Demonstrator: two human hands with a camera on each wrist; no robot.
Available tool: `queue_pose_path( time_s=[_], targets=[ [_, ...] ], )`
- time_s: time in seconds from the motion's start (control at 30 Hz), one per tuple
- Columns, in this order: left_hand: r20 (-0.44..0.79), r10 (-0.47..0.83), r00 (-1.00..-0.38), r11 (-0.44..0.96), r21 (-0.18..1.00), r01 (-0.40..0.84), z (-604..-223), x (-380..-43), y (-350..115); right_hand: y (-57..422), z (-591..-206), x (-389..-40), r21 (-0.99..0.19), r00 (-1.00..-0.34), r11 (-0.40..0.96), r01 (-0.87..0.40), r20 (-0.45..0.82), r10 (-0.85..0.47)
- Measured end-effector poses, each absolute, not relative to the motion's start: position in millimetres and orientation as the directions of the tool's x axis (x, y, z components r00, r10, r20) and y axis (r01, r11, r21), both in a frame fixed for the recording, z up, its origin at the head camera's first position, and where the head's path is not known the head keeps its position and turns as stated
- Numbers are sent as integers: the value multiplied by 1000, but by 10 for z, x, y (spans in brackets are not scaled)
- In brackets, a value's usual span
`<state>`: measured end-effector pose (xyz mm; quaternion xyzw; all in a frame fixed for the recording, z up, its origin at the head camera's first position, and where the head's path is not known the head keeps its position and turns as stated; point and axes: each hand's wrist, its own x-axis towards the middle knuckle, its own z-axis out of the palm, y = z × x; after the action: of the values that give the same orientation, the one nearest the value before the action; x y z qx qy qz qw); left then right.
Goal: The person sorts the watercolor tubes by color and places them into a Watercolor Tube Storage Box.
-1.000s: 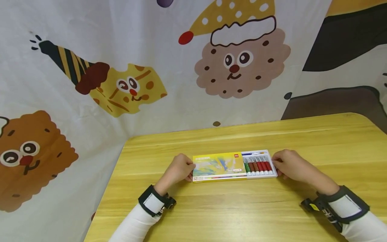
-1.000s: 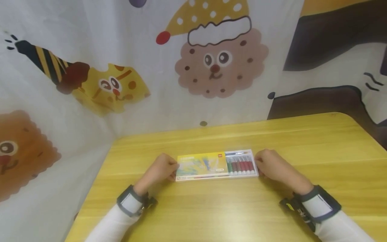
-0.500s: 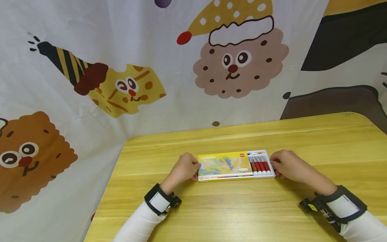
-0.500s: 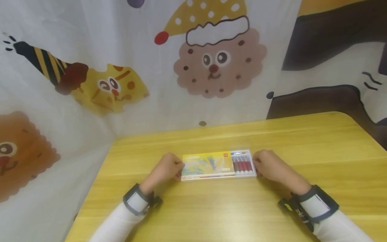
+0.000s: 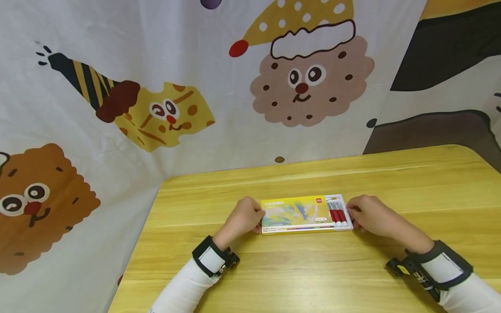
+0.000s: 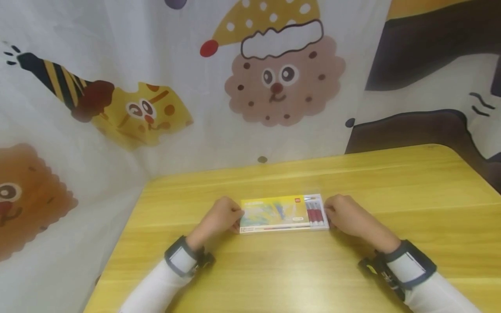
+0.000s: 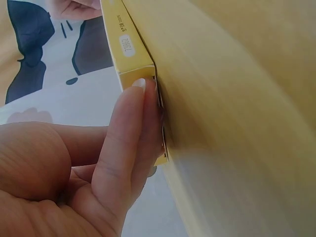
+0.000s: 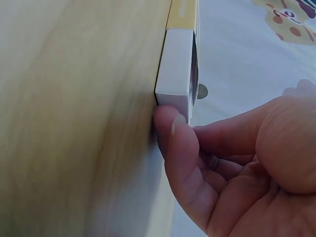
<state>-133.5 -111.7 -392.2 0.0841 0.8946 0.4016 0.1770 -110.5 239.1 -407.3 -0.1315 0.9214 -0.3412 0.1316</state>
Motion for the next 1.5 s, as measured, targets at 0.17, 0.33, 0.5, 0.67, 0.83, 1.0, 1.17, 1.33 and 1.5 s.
queue_pose_path(
  time_s=[0.17,0.33,0.5,0.67,0.83,1.0,1.17,1.33,1.5],
  targets=[
    [-252,291,-923,661,750,4,-3925,-1337,-1074,2360,-4077,-1093,-676,-927,721,-151,-155,-340],
    [-240,300,-923,651,759,14,-3938,-1332,-1033,2320,-4078,-1084,-694,-923,704,-154,-153,-353],
    [-224,302,-927,654,756,30,-3939,-1313,-975,2263,-4080,-1071,-720,-912,676,-161,-154,-380],
    [-233,291,-928,677,736,28,-3927,-1284,-906,2219,-4081,-1054,-724,-901,665,-183,-147,-408],
    [-247,275,-929,692,721,13,-3924,-1276,-885,2212,-4068,-1043,-731,-901,659,-176,-149,-407],
    [-247,287,-926,679,734,15,-3930,-1289,-892,2220,-4061,-1046,-728,-904,666,-163,-159,-396],
    [-246,290,-925,669,743,12,-3942,-1299,-888,2218,-4052,-1039,-724,-908,670,-163,-156,-390],
    [-253,288,-923,667,745,4,-3950,-1303,-889,2212,-4049,-1038,-726,-913,672,-146,-163,-375],
    [-255,292,-922,661,751,2,-3964,-1307,-906,2213,-4055,-1058,-722,-915,678,-142,-165,-367]
  ],
)
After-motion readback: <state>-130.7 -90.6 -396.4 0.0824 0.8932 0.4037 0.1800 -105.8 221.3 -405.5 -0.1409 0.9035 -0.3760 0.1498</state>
